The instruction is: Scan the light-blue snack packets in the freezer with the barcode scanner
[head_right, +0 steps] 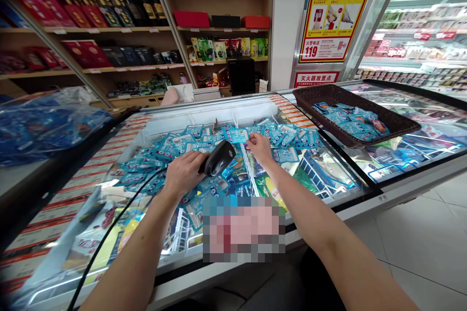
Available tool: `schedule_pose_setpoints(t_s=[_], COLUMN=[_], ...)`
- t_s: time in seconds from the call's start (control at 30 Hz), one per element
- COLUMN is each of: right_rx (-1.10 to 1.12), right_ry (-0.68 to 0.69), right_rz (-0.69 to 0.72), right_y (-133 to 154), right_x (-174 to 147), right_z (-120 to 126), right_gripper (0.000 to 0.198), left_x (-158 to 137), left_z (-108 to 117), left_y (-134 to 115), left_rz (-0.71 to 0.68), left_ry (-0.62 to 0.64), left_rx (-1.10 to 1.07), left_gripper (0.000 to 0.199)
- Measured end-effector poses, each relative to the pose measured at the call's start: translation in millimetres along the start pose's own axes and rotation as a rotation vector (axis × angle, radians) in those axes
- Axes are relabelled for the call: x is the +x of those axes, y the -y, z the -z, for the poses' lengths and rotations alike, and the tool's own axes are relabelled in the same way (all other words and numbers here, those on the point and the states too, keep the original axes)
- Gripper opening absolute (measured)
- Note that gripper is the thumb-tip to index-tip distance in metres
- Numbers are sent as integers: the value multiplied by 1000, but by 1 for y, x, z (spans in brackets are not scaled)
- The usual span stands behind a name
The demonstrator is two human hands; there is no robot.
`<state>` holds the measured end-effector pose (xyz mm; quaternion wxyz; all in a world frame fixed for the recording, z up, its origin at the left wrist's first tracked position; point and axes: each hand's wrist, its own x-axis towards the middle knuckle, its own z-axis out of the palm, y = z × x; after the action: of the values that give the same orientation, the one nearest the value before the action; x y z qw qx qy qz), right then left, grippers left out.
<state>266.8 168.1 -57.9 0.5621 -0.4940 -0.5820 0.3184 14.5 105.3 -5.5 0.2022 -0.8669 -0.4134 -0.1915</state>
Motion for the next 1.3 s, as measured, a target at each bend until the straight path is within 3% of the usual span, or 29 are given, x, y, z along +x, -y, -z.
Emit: schedule_pose_setpoints(t_s=[0.57, 0.97, 1.07, 1.17, 1.3], right_rx=[-3, -21, -153, -458, -820], right_ry=[-5, -207, -244, -293, -344], right_rz=[-11, -49, -47, -25, -23], right_y=[4, 12, 14, 12, 14], right_x=[-2, 2, 6, 11, 11], right_z=[1, 13, 25, 39, 47], right_gripper=[23, 37, 36, 24, 28], left_x=[-1, -6, -6, -6, -7], left_z=[0, -1, -1, -1, -1], left_y=[2, 14, 13, 13, 13], left_rz=[13, 163, 162, 172, 225], left_ry=[-27, -51, -45, -47, -49], left_rx=[107, 142, 143, 148, 151], left_gripper=[30, 29, 29, 30, 31])
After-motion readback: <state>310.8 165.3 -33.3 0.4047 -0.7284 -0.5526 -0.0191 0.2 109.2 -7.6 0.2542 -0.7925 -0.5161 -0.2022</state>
